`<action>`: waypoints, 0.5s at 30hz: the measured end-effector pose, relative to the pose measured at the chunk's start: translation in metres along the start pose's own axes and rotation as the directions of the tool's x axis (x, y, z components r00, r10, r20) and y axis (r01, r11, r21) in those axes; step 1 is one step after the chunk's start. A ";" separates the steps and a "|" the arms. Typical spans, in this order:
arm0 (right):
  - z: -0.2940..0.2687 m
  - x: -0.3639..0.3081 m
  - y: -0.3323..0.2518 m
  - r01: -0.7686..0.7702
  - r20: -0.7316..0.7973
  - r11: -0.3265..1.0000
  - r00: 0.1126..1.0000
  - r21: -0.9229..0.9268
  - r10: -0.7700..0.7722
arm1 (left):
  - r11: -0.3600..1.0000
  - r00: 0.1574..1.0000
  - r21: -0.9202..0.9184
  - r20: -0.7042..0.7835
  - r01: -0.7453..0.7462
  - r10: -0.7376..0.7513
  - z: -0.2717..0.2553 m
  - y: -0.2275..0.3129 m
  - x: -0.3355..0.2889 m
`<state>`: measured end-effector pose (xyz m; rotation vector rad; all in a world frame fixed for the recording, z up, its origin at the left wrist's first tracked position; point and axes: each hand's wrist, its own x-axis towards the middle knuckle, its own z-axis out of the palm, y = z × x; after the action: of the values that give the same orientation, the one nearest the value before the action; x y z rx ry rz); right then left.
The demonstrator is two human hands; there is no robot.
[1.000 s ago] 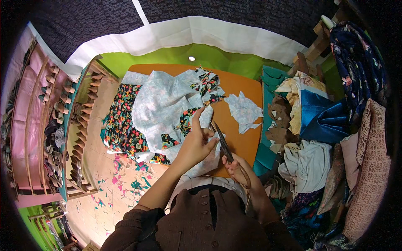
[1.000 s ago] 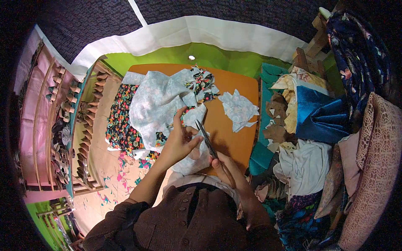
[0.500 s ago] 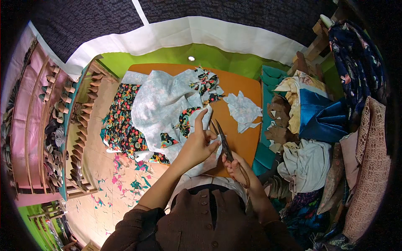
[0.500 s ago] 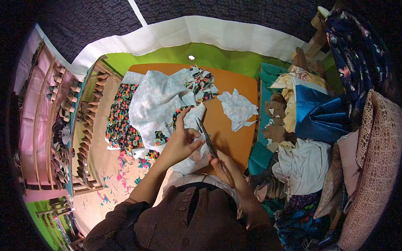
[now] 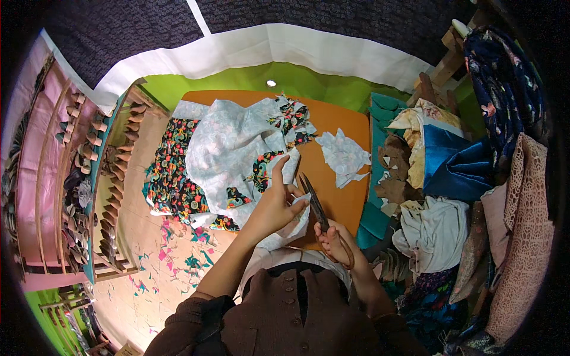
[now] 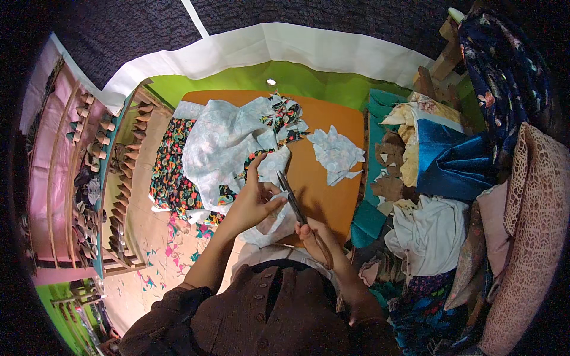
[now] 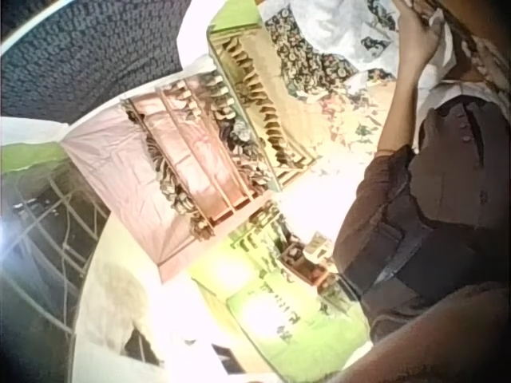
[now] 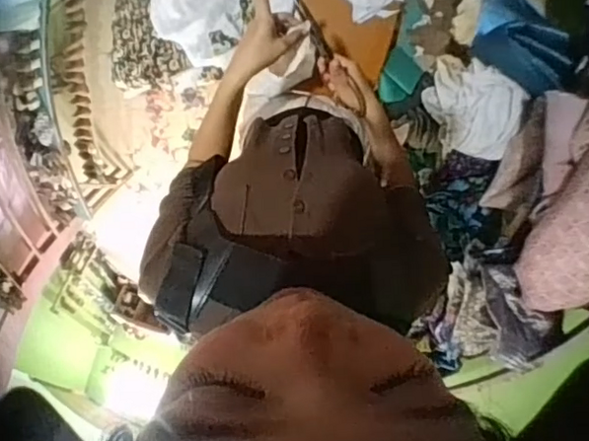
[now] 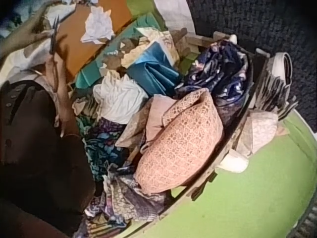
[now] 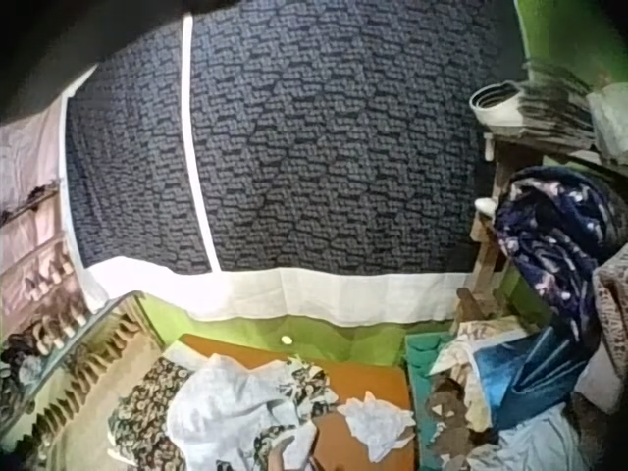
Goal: Cutting out specific shapes from fabric pieces using scissors on a work table.
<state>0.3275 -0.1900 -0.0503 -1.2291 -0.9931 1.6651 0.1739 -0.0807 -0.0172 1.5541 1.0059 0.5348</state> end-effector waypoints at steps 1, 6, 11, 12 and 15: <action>-0.001 0.000 0.001 0.000 0.002 1.000 1.000 0.001 0.000 | 1.000 1.000 -0.010 0.009 0.010 -0.010 0.000 0.000 -0.001; -0.005 -0.001 0.003 0.045 0.084 0.997 0.995 0.056 -0.049 | 0.999 0.999 -0.041 0.028 0.027 -0.026 0.000 -0.005 -0.006; -0.008 0.002 0.007 0.034 0.080 0.998 0.996 -0.046 -0.031 | 0.997 0.999 -0.076 0.035 0.030 -0.027 0.002 -0.001 -0.008; -0.006 0.001 0.003 0.126 0.080 0.989 0.990 -0.079 -0.120 | 0.998 0.998 -0.054 0.043 0.036 -0.034 0.001 -0.001 -0.008; -0.005 -0.007 -0.002 0.143 0.048 0.975 0.989 -0.169 -0.137 | 0.998 0.996 -0.042 0.067 0.054 -0.051 0.003 0.000 -0.013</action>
<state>0.3337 -0.1951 -0.0470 -1.2138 -1.2390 1.5212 0.1697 -0.0935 -0.0152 1.4929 0.9763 0.4635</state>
